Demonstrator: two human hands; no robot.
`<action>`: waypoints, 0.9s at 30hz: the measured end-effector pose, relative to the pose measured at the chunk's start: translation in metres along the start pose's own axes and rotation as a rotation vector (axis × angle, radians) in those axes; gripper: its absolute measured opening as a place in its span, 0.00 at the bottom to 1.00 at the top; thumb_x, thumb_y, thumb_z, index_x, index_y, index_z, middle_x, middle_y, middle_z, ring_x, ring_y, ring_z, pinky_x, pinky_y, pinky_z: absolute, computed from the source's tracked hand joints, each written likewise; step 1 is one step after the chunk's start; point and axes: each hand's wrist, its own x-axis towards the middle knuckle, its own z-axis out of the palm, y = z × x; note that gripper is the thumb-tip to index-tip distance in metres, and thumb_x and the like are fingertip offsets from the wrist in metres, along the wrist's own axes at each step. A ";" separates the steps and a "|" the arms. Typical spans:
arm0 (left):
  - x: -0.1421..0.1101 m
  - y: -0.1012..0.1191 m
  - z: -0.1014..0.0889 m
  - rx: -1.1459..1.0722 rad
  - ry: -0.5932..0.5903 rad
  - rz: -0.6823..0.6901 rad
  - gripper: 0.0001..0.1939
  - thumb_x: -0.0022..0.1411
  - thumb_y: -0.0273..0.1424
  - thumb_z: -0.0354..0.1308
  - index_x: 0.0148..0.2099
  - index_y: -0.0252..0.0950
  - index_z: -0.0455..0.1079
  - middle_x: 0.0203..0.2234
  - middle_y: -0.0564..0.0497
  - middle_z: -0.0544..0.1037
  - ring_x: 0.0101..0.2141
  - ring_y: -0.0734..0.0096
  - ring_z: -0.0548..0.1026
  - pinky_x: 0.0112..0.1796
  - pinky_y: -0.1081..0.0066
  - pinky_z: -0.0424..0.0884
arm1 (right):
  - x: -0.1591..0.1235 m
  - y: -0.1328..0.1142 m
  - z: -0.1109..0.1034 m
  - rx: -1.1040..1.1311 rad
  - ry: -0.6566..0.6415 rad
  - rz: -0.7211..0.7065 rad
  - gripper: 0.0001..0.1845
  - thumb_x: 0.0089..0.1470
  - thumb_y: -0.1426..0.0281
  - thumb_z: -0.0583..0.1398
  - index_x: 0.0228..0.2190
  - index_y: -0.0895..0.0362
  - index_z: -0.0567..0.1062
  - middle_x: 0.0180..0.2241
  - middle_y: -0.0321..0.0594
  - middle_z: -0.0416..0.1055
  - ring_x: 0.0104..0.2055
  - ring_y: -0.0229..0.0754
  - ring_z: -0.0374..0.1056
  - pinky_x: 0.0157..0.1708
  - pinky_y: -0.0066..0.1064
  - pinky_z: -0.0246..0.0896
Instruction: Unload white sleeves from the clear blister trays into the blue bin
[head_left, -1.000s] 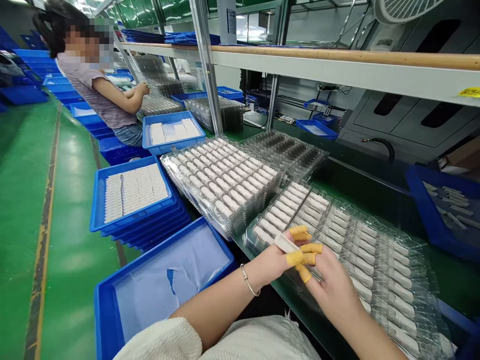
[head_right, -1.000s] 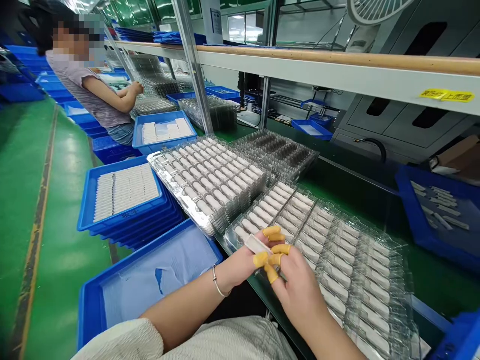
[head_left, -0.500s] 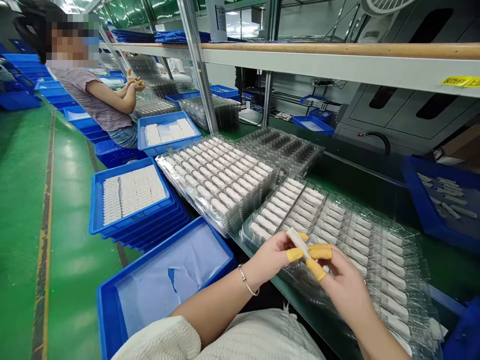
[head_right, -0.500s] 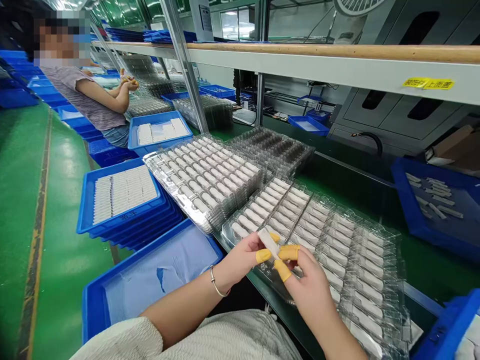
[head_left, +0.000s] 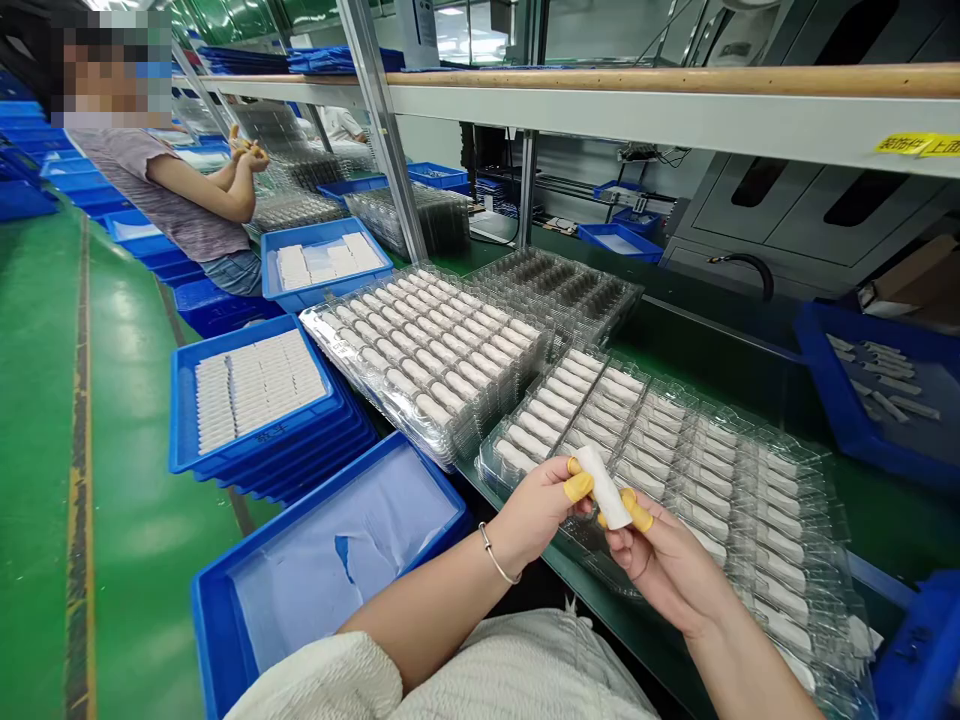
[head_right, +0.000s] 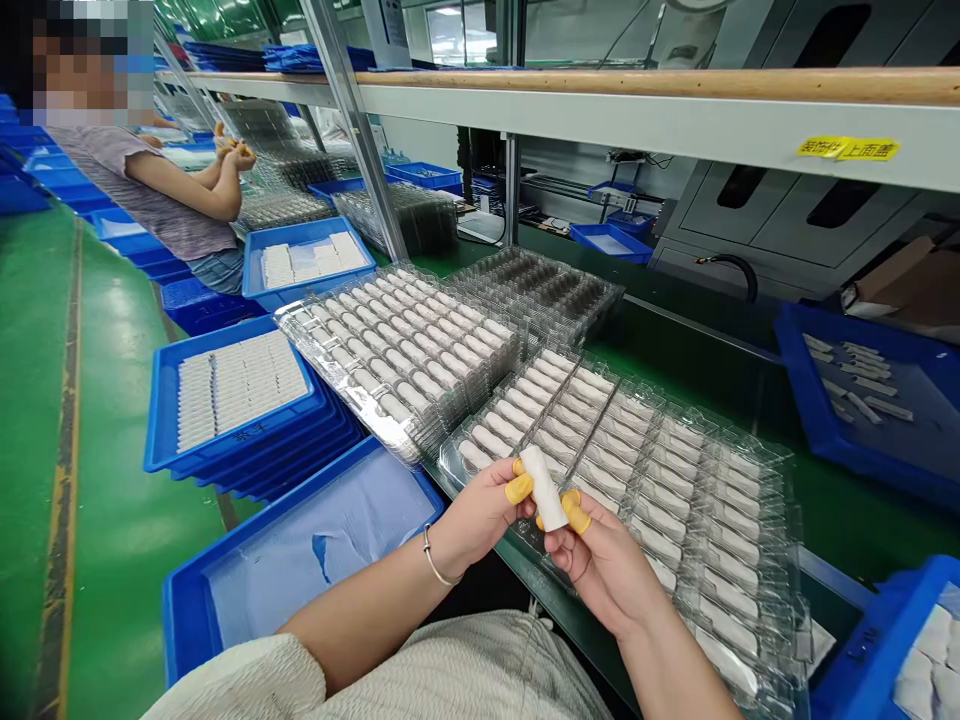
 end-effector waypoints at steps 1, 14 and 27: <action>0.000 0.000 0.000 0.005 0.001 0.002 0.19 0.45 0.42 0.73 0.28 0.32 0.73 0.20 0.54 0.71 0.23 0.79 0.65 0.29 0.74 0.60 | 0.000 0.000 0.001 0.003 -0.003 0.001 0.17 0.43 0.62 0.74 0.31 0.58 0.78 0.27 0.35 0.72 0.24 0.29 0.66 0.21 0.17 0.63; 0.002 -0.004 -0.007 0.176 0.050 0.098 0.21 0.45 0.45 0.71 0.28 0.33 0.71 0.20 0.55 0.71 0.24 0.78 0.65 0.30 0.74 0.61 | 0.008 0.002 -0.003 -0.532 0.135 -0.308 0.23 0.41 0.55 0.72 0.38 0.53 0.81 0.33 0.37 0.75 0.32 0.38 0.65 0.34 0.28 0.65; 0.010 0.002 -0.023 0.337 0.056 0.148 0.20 0.58 0.46 0.61 0.42 0.34 0.75 0.32 0.48 0.76 0.32 0.70 0.72 0.38 0.69 0.68 | 0.063 -0.088 -0.024 -1.843 0.412 -0.509 0.16 0.55 0.65 0.57 0.44 0.53 0.77 0.40 0.40 0.76 0.37 0.44 0.70 0.32 0.31 0.60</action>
